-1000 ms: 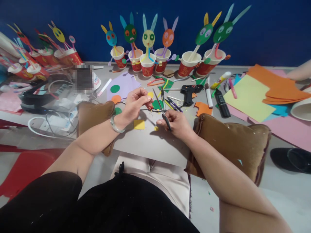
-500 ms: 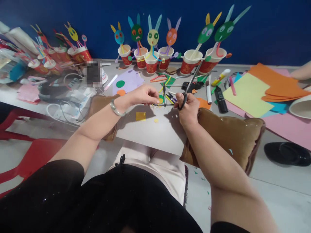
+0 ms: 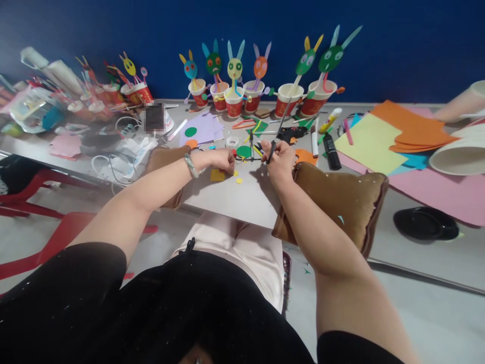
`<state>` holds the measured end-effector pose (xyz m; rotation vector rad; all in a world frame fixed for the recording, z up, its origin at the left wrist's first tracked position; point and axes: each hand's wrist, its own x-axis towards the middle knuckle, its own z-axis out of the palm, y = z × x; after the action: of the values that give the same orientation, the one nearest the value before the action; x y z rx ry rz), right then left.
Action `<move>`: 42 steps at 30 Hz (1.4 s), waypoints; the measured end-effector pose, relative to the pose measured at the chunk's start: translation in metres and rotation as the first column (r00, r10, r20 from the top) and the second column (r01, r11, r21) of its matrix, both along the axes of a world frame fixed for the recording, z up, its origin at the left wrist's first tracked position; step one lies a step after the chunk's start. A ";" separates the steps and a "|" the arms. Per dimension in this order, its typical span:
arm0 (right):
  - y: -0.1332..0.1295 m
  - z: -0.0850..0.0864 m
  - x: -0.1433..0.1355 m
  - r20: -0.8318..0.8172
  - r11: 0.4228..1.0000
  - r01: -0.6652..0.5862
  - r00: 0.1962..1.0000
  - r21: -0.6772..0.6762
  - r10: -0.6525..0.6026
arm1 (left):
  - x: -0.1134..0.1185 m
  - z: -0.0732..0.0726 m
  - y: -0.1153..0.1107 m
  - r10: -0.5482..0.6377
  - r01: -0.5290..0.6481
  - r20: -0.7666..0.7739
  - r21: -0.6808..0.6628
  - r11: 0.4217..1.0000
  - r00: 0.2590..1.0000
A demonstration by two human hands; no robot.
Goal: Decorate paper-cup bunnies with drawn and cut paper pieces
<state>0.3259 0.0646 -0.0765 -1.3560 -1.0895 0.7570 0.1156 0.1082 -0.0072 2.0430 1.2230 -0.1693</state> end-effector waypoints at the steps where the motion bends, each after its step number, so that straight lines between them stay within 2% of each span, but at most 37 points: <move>1: 0.000 -0.001 0.000 0.008 1.000 -0.008 1.000 0.008 0.008 | 0.000 0.000 0.001 0.002 -0.002 -0.015 0.004 1.000 1.000; 5: 0.000 0.000 0.001 0.028 1.000 -0.024 0.999 0.007 0.024 | -0.005 0.005 0.009 -0.018 0.023 -0.088 0.055 0.998 0.996; 8: -0.002 0.003 0.002 0.025 1.000 -0.021 0.999 0.005 0.021 | -0.006 0.007 0.009 -0.088 0.094 -0.038 0.183 0.979 0.995; 11: -0.004 0.006 0.002 0.037 1.000 -0.013 0.999 -0.003 0.013 | -0.002 0.001 0.002 -0.284 0.269 0.016 0.264 0.926 0.959; 14: -0.008 0.009 0.001 0.033 1.000 -0.011 0.999 -0.019 0.012 | 0.004 -0.009 -0.007 -0.439 0.425 -0.029 0.309 0.851 0.898; 17: -0.013 0.013 -0.001 0.026 1.000 -0.016 1.000 -0.025 0.016 | 0.008 -0.015 -0.011 -0.493 0.484 -0.073 0.358 0.798 0.867; 22: -0.018 0.018 -0.003 0.067 0.998 -0.049 0.996 -0.044 0.052 | 0.008 -0.012 -0.013 -0.572 0.570 -0.119 0.374 0.731 0.812; 25: -0.019 0.020 -0.002 0.075 0.998 -0.045 0.996 -0.049 0.049 | 0.007 -0.012 -0.013 -0.592 0.573 -0.078 0.381 0.726 0.802; 27: -0.020 0.021 -0.002 0.084 0.998 -0.034 0.996 -0.044 0.038 | 0.007 -0.014 -0.011 -0.575 0.539 -0.008 0.358 0.762 0.818; 30: -0.022 0.024 -0.001 0.087 0.998 -0.027 0.996 -0.058 0.032 | 0.008 -0.016 -0.005 -0.474 0.428 0.203 0.235 0.873 0.857; 32: -0.024 0.028 -0.002 0.081 0.997 -0.039 0.996 -0.073 0.045 | 0.009 -0.017 0.001 -0.335 0.310 0.395 0.126 0.942 0.855; 34: -0.026 0.031 -0.002 0.075 0.994 -0.068 0.994 -0.086 0.074 | 0.010 -0.017 0.005 -0.165 0.179 0.568 0.032 0.983 0.806; 37: -0.027 0.035 -0.005 0.052 0.988 -0.112 0.992 -0.109 0.118 | 0.010 -0.016 0.009 0.015 0.027 0.712 -0.048 0.998 0.702; 39: -0.028 0.038 -0.008 0.039 0.985 -0.131 0.990 -0.116 0.136 | 0.009 -0.014 0.009 0.062 -0.026 0.744 -0.060 0.998 0.666; 42: -0.030 0.040 -0.013 0.033 0.983 -0.148 0.988 -0.111 0.153 | 0.008 -0.013 0.009 0.091 -0.058 0.755 -0.070 0.996 0.650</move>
<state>0.3133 0.0344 -0.0364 -1.3966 -1.2088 0.9132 0.1234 0.1173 -0.0203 1.7105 0.7345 0.6559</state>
